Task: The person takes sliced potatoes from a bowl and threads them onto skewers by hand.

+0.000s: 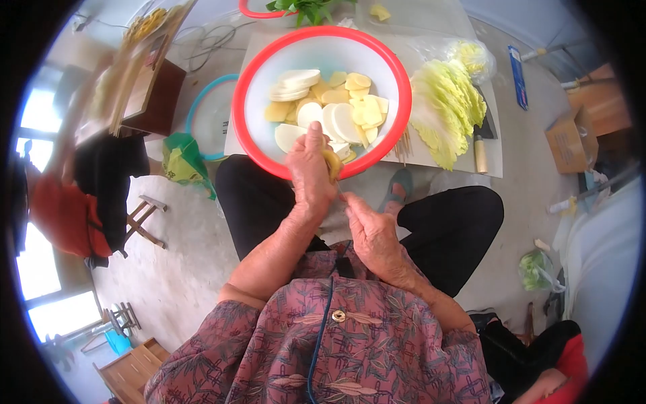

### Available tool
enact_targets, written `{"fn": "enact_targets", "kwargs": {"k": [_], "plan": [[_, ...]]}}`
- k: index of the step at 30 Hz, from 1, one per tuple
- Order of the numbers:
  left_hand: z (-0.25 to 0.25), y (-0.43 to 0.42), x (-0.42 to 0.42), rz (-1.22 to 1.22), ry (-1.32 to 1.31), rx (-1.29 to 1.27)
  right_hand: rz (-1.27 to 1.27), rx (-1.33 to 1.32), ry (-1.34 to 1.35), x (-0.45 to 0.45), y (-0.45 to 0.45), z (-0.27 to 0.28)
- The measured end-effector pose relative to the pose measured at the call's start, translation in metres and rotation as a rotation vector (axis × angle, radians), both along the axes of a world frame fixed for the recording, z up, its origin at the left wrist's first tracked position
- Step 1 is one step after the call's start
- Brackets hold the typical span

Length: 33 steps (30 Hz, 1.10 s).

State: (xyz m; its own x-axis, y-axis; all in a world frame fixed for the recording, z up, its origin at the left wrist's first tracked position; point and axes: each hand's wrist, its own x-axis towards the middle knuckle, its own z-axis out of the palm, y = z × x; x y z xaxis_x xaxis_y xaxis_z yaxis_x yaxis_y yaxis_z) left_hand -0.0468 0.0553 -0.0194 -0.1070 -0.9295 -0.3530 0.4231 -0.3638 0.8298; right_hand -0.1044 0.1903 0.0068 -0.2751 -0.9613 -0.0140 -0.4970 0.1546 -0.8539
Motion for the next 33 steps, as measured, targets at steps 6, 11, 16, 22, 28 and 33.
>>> {"fn": "enact_targets", "kwargs": {"k": [6,11,16,22,28,33], "plan": [[0.008,0.006,-0.001,-0.022,-0.09,-0.002,-0.048,-0.107,-0.093,-0.001,-0.014,-0.005],[-0.004,0.015,-0.006,-0.023,-0.125,-0.032,-0.066,-0.045,-0.058,-0.008,-0.009,-0.011],[-0.005,0.012,-0.005,-0.204,-0.305,-0.109,-0.287,0.076,-0.233,-0.03,-0.002,-0.022],[-0.047,-0.026,0.032,-0.065,-1.081,-0.926,-0.57,-0.016,-0.596,-0.089,-0.005,-0.054],[-0.045,-0.024,0.031,-0.313,-1.327,-0.945,-0.444,-0.076,-0.472,-0.089,-0.023,-0.074],[-0.052,-0.023,0.03,-0.361,-1.336,-0.928,-0.417,-0.046,-0.408,-0.093,-0.028,-0.092]]}}
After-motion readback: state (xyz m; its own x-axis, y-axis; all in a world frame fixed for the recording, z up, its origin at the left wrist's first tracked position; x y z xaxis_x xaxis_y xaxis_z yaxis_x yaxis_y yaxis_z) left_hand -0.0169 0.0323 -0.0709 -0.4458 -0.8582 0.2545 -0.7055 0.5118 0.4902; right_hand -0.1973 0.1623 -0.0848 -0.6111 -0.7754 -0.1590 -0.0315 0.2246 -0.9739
